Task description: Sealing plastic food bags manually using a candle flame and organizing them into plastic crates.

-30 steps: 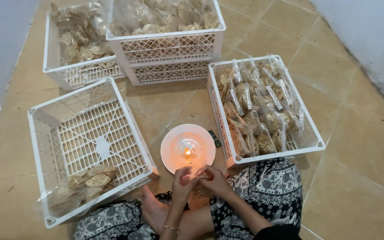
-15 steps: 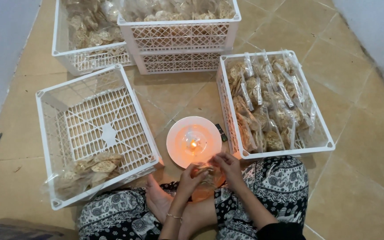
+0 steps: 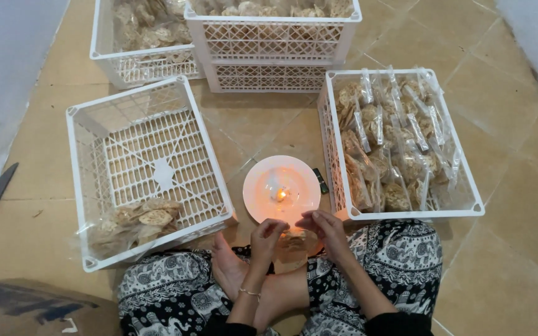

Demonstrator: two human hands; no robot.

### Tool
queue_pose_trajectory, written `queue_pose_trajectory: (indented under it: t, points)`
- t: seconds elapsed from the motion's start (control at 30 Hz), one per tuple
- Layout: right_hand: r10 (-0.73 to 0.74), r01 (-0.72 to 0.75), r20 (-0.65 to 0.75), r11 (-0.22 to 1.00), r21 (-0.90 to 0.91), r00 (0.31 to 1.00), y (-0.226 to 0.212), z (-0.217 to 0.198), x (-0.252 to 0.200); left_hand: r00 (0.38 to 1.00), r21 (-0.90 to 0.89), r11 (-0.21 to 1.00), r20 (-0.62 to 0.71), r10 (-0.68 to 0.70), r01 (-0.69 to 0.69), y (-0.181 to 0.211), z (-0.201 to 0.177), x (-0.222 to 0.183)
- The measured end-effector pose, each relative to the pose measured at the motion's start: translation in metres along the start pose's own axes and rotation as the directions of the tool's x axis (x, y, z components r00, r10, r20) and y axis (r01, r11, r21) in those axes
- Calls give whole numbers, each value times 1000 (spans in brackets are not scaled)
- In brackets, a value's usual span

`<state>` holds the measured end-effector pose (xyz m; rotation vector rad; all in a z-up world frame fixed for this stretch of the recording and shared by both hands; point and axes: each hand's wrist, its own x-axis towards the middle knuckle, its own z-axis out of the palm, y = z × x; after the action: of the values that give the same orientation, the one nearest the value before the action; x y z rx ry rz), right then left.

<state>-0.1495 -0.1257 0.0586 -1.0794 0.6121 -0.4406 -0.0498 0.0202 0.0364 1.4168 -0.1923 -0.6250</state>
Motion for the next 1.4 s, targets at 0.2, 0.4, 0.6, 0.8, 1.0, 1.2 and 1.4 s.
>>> queue_pose_trajectory:
  t: [0.2, 0.4, 0.6, 0.8, 1.0, 1.2, 1.4]
  points:
    - [-54, 53, -8, 992, -114, 998, -8, 7, -6, 997, -23, 999, -73, 21, -22, 3, 2, -6]
    - [-16, 7, -77, 993, -115, 997, 1, -8, 4, 995, -85, 996, -98, 11, -20, -7, -3, -2]
    - [-61, 51, -66, 988, -144, 996, 8, -11, 8, 987, -45, 996, -145, 75, -83, -1, -2, -8]
    - [-184, 183, 2, 975, -124, 983, 1, -8, -1, 973, -43, 986, -176, 152, -162, -13, -1, -5]
    - [-241, 228, -16, 935, -271, 970, 0, -6, -4, 901, 11, 930, -244, 358, -366, -14, 0, -7]
    - [-219, 209, 16, 907, -365, 976, -9, -1, -10, 886, 109, 905, -184, 425, -411, 17, 1, -16]
    - [-288, 275, 11, 900, -339, 958, -7, 6, -12, 868, 151, 872, -111, 484, -466, 18, -3, -16]
